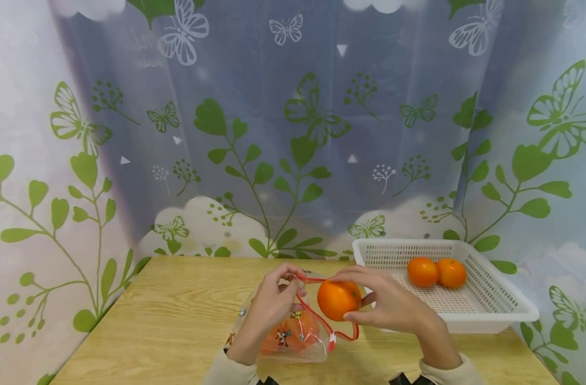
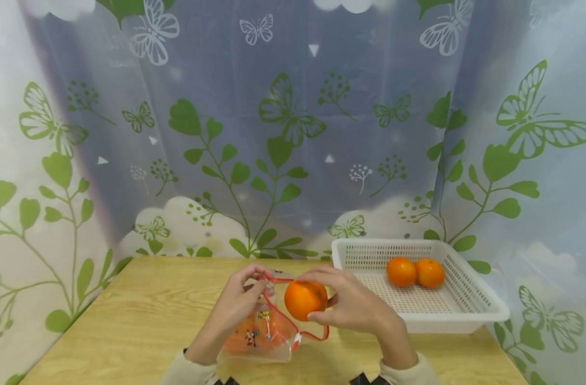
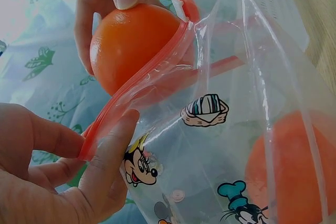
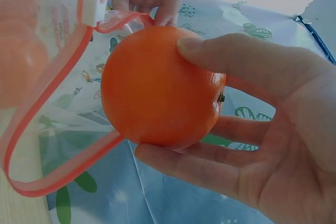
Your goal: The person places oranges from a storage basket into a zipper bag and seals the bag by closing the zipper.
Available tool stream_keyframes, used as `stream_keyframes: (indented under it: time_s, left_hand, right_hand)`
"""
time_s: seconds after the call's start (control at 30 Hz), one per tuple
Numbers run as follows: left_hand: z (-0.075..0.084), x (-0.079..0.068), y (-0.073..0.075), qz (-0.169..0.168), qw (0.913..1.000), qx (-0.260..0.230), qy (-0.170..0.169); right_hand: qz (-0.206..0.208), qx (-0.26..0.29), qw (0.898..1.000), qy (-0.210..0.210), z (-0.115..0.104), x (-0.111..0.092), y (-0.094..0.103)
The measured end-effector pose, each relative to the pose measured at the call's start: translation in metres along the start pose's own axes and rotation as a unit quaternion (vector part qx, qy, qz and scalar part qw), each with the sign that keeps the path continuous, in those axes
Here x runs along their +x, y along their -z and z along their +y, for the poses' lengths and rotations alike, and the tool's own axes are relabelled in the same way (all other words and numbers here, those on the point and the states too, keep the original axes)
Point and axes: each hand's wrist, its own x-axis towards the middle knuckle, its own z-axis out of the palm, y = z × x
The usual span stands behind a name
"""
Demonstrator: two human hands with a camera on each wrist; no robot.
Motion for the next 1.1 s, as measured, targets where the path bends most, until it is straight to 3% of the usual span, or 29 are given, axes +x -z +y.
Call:
stream_keyframes:
  time_s: [0.3,0.57,0.8,1.1]
  left_hand:
    - [0.000,0.000,0.000,-0.002,1.0000,0.002,-0.009]
    - [0.001,0.001,0.002,0.000,0.9998,0.007,-0.018]
    - [0.003,0.000,0.004,0.001,0.9998,0.010,-0.018]
    - [0.003,0.000,0.007,0.005,0.9999,-0.008,-0.010]
  right_hand:
    - [0.005,-0.015,1.000,0.001,0.002,0.008,-0.010]
    - [0.050,-0.075,0.996,0.006,0.002,0.018,-0.025]
    - [0.101,-0.144,0.984,0.017,0.003,0.026,-0.040]
    - [0.100,-0.136,0.986,0.011,0.005,0.028,-0.045]
